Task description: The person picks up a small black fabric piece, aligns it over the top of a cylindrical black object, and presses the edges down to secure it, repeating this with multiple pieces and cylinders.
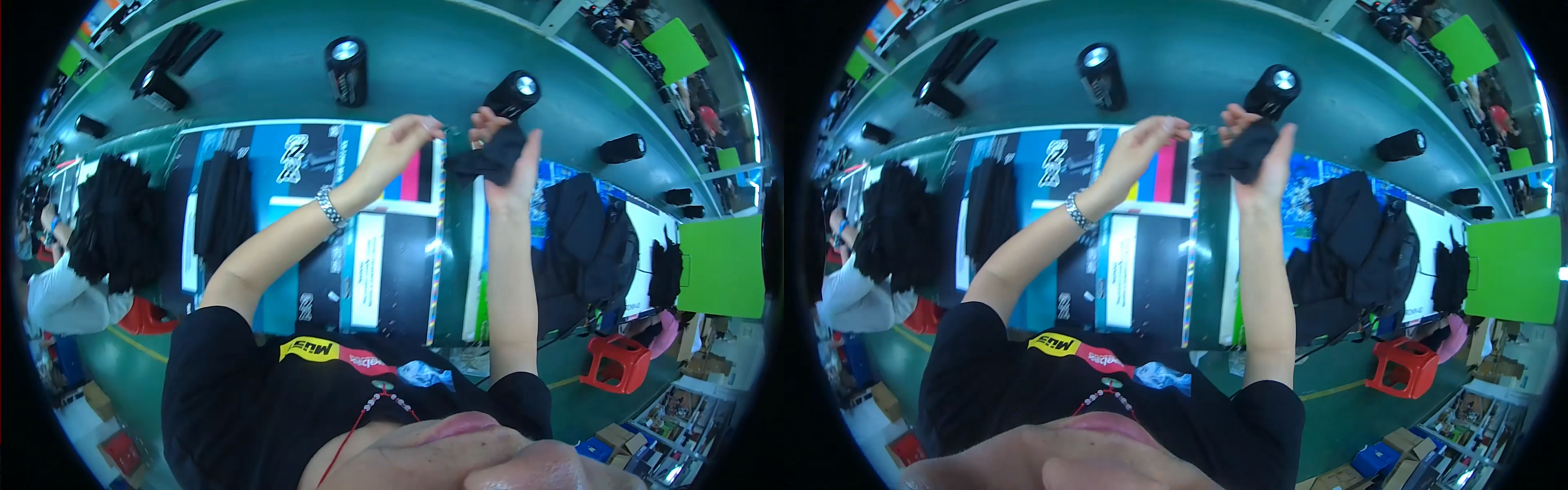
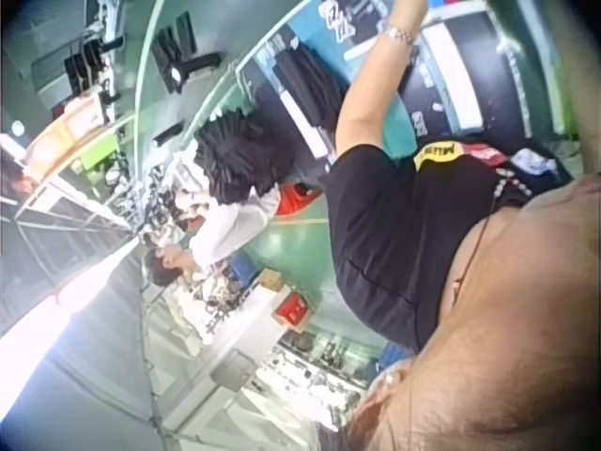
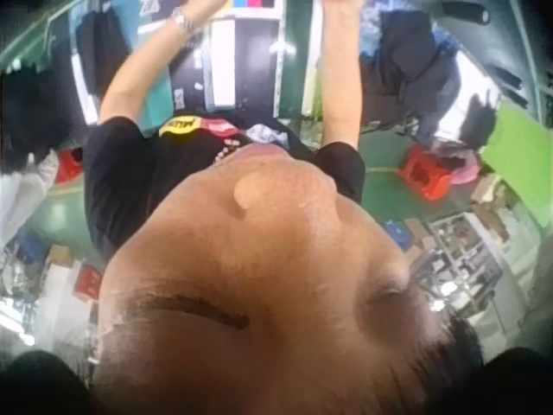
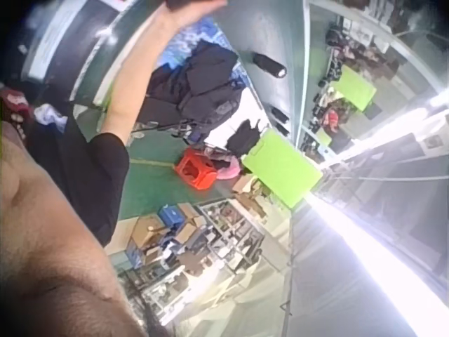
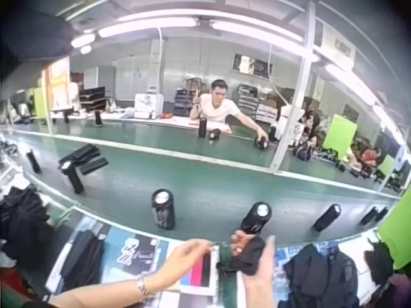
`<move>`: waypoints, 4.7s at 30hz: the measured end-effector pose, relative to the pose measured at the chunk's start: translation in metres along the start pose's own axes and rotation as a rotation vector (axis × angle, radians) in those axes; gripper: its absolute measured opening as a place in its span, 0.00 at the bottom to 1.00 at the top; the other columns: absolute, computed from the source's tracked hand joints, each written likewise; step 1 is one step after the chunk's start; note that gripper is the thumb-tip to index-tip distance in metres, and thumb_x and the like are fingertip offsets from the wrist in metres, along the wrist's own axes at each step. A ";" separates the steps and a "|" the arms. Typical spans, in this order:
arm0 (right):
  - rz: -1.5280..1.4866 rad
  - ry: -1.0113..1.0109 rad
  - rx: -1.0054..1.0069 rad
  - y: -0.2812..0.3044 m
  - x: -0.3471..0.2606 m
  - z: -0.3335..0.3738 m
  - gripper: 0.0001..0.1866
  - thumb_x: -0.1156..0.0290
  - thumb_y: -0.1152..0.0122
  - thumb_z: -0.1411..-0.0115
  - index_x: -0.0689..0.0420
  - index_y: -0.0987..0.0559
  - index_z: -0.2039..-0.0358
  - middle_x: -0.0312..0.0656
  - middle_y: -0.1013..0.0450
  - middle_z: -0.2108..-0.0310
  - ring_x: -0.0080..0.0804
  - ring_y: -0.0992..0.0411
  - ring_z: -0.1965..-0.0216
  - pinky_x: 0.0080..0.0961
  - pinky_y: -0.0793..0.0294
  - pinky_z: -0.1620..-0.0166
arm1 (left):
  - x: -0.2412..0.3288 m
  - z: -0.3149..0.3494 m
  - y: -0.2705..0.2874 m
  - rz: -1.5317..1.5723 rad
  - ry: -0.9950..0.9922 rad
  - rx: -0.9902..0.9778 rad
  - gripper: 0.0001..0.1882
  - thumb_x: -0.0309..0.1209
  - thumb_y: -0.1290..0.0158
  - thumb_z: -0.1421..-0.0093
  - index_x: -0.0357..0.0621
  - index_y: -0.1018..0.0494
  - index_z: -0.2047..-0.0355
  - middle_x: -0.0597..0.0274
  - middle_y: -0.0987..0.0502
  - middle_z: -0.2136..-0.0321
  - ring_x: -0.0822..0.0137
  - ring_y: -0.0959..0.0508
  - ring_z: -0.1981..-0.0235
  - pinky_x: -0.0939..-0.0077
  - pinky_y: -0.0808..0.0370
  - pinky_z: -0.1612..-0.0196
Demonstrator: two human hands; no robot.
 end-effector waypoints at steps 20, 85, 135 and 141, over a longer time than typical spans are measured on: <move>0.152 -0.454 -0.362 -0.047 0.136 0.084 0.16 0.65 0.49 0.35 0.61 0.27 0.52 0.39 0.26 0.57 0.24 0.26 0.59 0.23 0.26 0.55 | 0.003 0.089 0.077 -0.332 -0.472 0.346 0.10 0.23 0.47 0.42 0.43 0.22 0.60 0.60 0.27 0.63 0.68 0.28 0.60 0.76 0.31 0.57; 0.812 0.119 0.349 0.008 0.019 -0.123 0.08 0.70 0.39 0.46 0.61 0.21 0.78 0.35 0.30 0.85 0.22 0.33 0.84 0.18 0.38 0.81 | -0.016 -0.175 0.052 0.048 0.535 0.074 0.13 0.38 0.46 0.39 0.40 0.28 0.68 0.64 0.25 0.73 0.73 0.26 0.72 0.78 0.27 0.66; 0.228 0.269 0.020 -0.024 0.026 -0.085 0.28 0.49 0.38 0.43 0.60 0.30 0.54 0.39 0.29 0.62 0.29 0.29 0.60 0.31 0.29 0.54 | 0.009 -0.090 0.015 -0.044 -0.038 0.025 0.27 0.42 0.47 0.38 0.42 0.38 0.43 0.52 0.28 0.55 0.66 0.25 0.54 0.73 0.25 0.55; 1.004 0.497 -0.049 -0.012 0.019 -0.095 0.32 0.65 0.24 0.56 0.62 0.30 0.53 0.41 0.26 0.60 0.29 0.27 0.59 0.25 0.28 0.55 | 0.019 -0.105 0.068 -0.586 -0.164 0.147 0.22 0.42 0.46 0.38 0.48 0.29 0.46 0.63 0.25 0.54 0.73 0.26 0.56 0.78 0.28 0.58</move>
Point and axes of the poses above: each hand's wrist, its own z-axis away from the middle knuckle, its own y-axis out of the back of the hand, x = y × z, the point moved 2 cm from there along -z, towards the middle knuckle
